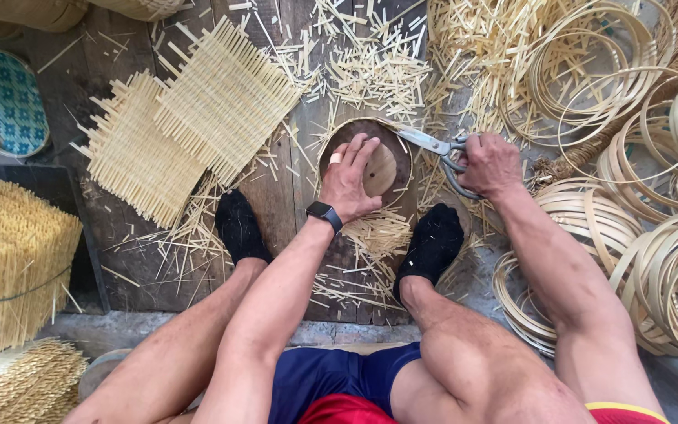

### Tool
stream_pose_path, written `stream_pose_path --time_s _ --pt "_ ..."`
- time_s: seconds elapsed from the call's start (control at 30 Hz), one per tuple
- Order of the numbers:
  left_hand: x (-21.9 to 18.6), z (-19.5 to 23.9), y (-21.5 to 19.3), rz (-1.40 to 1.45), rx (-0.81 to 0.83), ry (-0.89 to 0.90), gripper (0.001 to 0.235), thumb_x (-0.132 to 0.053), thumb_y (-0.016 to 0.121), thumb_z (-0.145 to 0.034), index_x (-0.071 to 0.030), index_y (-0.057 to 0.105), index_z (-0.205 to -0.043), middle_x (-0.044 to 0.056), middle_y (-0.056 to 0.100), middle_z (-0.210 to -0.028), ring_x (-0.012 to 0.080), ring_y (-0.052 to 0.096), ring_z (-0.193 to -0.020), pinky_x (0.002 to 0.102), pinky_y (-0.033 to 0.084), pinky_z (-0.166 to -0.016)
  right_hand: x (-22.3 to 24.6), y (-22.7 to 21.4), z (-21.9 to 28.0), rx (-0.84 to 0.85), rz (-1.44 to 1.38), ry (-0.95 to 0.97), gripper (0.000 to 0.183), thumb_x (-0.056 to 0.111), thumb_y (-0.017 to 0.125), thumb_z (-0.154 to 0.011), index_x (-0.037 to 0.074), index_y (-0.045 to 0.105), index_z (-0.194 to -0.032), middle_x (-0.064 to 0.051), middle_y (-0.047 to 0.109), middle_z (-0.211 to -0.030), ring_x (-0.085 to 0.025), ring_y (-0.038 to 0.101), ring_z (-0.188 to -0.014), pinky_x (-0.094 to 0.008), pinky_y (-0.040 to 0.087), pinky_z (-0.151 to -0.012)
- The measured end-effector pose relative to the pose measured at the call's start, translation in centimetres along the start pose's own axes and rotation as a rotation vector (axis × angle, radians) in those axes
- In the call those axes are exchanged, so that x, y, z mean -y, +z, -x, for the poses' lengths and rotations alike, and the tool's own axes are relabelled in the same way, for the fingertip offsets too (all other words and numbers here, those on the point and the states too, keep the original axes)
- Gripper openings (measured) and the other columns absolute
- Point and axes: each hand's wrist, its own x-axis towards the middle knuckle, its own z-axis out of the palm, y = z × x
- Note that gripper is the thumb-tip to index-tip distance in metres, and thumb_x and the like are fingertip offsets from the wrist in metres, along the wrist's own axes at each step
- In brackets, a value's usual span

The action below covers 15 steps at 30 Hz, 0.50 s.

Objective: The person sits on the floor and repeatedly assembles small round bamboo trays. They place a woven bamboo mat over a circular wooden mold, press it down, and trim the excess bamboo strips with shears. The process is repeated multiple times with new mats and molds.

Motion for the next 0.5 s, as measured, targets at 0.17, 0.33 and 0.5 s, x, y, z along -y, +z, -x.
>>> stream_pose_path --time_s 0.17,0.33,0.5 --pt "0.5 -0.8 -1.0 -0.006 0.123 0.012 0.105 -0.019 0.088 -0.051 -0.018 0.043 -0.146 0.009 0.043 -0.152 0.0441 0.045 -0.135 0.048 0.046 -0.111 1.8 0.0 -1.0 -0.431 0.124 -0.135 0.049 0.045 0.073 -0.065 0.0 0.066 -0.083 -0.014 0.063 -0.078 -0.025 0.062 -0.07 -0.037 0.056 -0.062" --pt "-0.3 0.2 -0.3 -0.142 0.016 0.011 0.109 -0.022 0.09 -0.047 -0.017 0.042 -0.144 0.012 0.039 -0.152 0.0446 0.043 -0.136 0.053 0.044 -0.107 0.3 -0.1 -0.9 -0.005 0.039 -0.033 0.031 0.034 0.064 -0.101 0.003 0.064 -0.101 -0.013 0.064 -0.093 -0.023 0.063 -0.083 -0.037 0.054 -0.073" --pt "-2.0 0.9 2.4 -0.027 -0.299 -0.221 0.111 -0.031 0.093 -0.056 -0.016 0.037 -0.151 0.015 0.038 -0.152 0.0461 0.044 -0.133 0.053 0.047 -0.106 0.6 -1.1 -0.6 -0.13 0.056 -0.074 0.06 0.053 0.077 -0.08 -0.003 0.064 -0.098 -0.019 0.063 -0.091 -0.029 0.062 -0.081 -0.041 0.053 -0.071"
